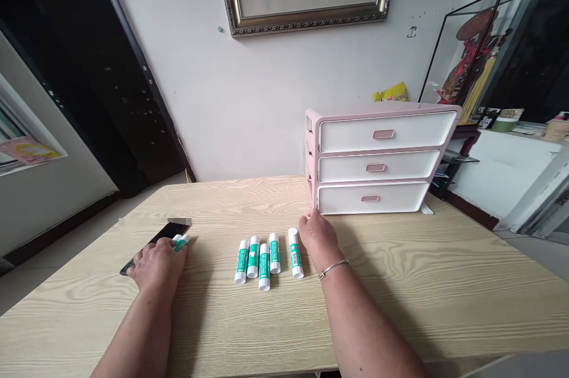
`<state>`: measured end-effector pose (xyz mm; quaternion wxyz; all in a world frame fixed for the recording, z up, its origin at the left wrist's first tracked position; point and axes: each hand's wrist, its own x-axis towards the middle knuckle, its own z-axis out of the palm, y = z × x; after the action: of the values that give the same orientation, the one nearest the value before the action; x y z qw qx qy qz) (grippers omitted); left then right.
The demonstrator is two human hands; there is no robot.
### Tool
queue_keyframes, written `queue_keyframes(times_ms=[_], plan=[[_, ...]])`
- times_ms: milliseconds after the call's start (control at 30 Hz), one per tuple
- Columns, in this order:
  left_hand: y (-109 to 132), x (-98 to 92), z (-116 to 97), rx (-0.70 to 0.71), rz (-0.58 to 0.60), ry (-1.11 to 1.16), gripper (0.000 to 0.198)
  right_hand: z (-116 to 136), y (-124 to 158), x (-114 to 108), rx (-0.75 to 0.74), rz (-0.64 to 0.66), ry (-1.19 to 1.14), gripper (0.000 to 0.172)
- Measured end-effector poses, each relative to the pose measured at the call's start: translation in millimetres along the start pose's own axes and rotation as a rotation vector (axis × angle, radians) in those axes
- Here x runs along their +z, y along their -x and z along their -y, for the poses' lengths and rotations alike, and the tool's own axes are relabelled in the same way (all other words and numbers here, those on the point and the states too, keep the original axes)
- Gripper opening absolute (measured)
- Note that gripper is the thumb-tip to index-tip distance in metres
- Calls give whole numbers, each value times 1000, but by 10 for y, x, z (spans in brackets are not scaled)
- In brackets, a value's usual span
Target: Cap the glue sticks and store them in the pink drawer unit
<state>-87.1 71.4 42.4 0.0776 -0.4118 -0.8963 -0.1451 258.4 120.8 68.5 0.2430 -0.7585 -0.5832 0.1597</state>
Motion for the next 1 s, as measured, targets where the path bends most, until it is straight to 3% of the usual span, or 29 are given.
queue_keyframes(times_ms=[100,200,367,500,767,900,1000], plan=[[-20,117,5,42,-61,45,47,-54,-26,65,-46,17,27,35],[78,173,-93,210,-108,176,43,-104,-54,140,-104,47,31,36],[387,162,-374,557,88,413,37,-150,-93,254,-171,112,21,33],[575,125,-517,677,198,436,39,-134,-81,292,-218,130,27,29],[686,36,-622,678,321,397,27,-94,-13,299,-262,77,105,32],[724,-58,-659,583,345,394,13,-20,43,210,-257,-25,146,33],[725,-121,-654,496,342,419,14,95,154,93,-301,-115,31,30]])
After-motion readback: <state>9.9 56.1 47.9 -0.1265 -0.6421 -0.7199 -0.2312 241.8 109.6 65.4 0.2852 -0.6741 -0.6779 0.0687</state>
